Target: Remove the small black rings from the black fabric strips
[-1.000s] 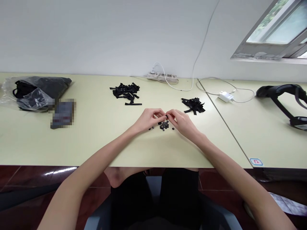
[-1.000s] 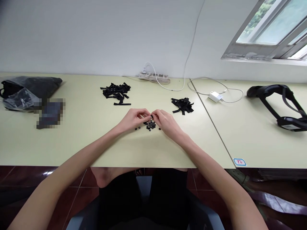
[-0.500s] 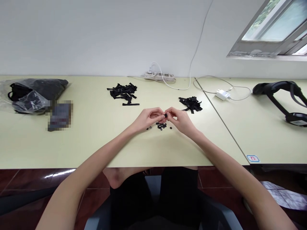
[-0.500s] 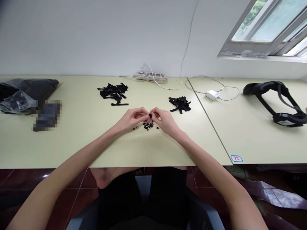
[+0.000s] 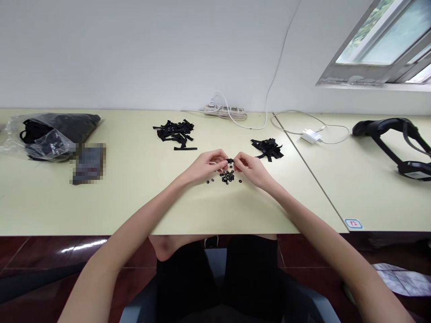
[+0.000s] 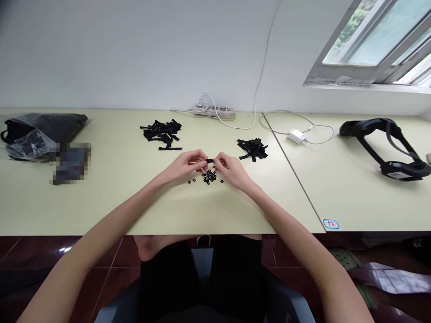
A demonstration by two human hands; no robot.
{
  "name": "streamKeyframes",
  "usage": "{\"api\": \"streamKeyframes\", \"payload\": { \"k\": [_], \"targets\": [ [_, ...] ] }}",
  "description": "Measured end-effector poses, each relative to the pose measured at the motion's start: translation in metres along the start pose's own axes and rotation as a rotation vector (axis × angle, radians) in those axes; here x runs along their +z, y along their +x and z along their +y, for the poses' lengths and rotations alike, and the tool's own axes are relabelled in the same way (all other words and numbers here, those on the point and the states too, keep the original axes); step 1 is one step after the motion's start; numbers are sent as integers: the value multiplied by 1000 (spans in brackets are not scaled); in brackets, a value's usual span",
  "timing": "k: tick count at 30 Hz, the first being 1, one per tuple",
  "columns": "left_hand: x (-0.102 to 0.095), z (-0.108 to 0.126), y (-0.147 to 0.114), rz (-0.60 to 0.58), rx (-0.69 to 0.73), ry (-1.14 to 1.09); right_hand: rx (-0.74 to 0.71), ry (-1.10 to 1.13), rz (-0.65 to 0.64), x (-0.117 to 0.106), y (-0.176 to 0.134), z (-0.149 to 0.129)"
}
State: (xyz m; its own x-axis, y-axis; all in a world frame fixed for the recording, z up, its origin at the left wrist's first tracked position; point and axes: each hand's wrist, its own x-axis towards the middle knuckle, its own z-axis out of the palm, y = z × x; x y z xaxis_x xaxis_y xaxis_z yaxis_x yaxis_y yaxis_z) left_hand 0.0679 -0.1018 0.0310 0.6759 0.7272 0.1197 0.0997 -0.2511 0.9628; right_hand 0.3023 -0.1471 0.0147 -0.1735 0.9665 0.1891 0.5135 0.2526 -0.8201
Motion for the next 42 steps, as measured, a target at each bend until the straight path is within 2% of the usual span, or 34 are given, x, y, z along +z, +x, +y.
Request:
{"api": "streamKeyframes", "payload": {
  "k": [4, 12, 14, 20, 26, 29, 33, 36, 37, 42],
  "targets": [
    [-6, -3, 3, 65, 16, 22, -43, 10, -120, -9, -1, -2],
    [-14, -8, 6, 81, 33, 44, -115, 32, -147, -6, -3, -1],
    [-13, -7, 6, 89, 29, 50, -104, 31, -138, -6, -3, -1],
    [-11, -2, 4, 74, -17, 73, 53, 114, 32, -11, 3, 7],
    [-8, 5, -1, 18, -55, 139, 49, 231, -70, -7, 1, 3],
    [-8, 5, -2, 10, -50, 217, 35, 235, -80, -5, 0, 2],
    [-17, 1, 2, 62, -24, 315, 56, 271, -23, -8, 3, 6],
    [-33, 0, 3, 149, -18, 446, 41, 304, 54, -16, 8, 11],
    [-40, 0, 2, 144, -28, 493, 32, 304, 92, -20, 10, 14],
    [-66, 3, -4, -82, -143, 549, 45, 267, 398, -52, 26, 46]
  ]
}}
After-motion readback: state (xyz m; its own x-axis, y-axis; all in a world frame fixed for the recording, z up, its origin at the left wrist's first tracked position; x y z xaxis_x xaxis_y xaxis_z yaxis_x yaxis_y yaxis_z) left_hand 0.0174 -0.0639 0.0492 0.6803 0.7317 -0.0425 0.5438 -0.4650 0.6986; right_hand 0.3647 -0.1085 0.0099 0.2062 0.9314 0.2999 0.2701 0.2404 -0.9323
